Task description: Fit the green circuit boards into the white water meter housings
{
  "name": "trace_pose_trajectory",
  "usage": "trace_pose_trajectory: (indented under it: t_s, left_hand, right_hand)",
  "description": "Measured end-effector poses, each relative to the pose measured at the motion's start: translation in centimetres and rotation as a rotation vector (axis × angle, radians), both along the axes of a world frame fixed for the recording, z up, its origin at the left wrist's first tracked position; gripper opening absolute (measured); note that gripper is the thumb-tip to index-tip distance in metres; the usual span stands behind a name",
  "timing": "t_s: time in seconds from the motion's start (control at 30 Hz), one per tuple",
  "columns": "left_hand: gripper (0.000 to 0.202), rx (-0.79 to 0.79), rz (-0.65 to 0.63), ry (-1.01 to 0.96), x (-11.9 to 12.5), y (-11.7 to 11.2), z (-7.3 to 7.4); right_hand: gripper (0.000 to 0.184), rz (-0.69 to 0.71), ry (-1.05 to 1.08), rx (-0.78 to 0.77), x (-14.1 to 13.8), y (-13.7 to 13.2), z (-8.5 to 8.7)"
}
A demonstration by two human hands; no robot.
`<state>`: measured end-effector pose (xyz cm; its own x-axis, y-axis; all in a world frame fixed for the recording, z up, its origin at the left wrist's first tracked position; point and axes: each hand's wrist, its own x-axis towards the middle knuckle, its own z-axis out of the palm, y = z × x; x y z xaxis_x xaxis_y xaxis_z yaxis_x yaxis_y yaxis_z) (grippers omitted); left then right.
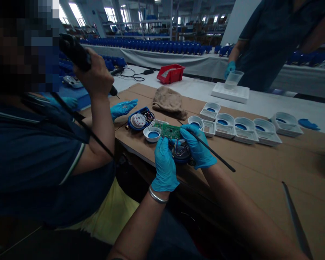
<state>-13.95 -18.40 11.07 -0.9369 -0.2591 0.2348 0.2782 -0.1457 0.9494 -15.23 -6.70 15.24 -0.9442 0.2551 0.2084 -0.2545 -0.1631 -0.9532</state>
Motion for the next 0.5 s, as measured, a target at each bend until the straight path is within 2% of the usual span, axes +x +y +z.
trace_pose_trajectory:
  t_s: [0.23, 0.5]
  left_hand:
    - [0.024, -0.16, 0.045, 0.069, -0.1, -0.2, -0.7]
    - [0.021, -0.075, 0.009, 0.03, -0.1, -0.1, 0.3]
  right_hand:
    - [0.02, -0.014, 0.028, 0.065, -0.3, 0.2, -0.7]
    - [0.023, -0.014, 0.025, 0.04, -0.7, 0.2, -1.2]
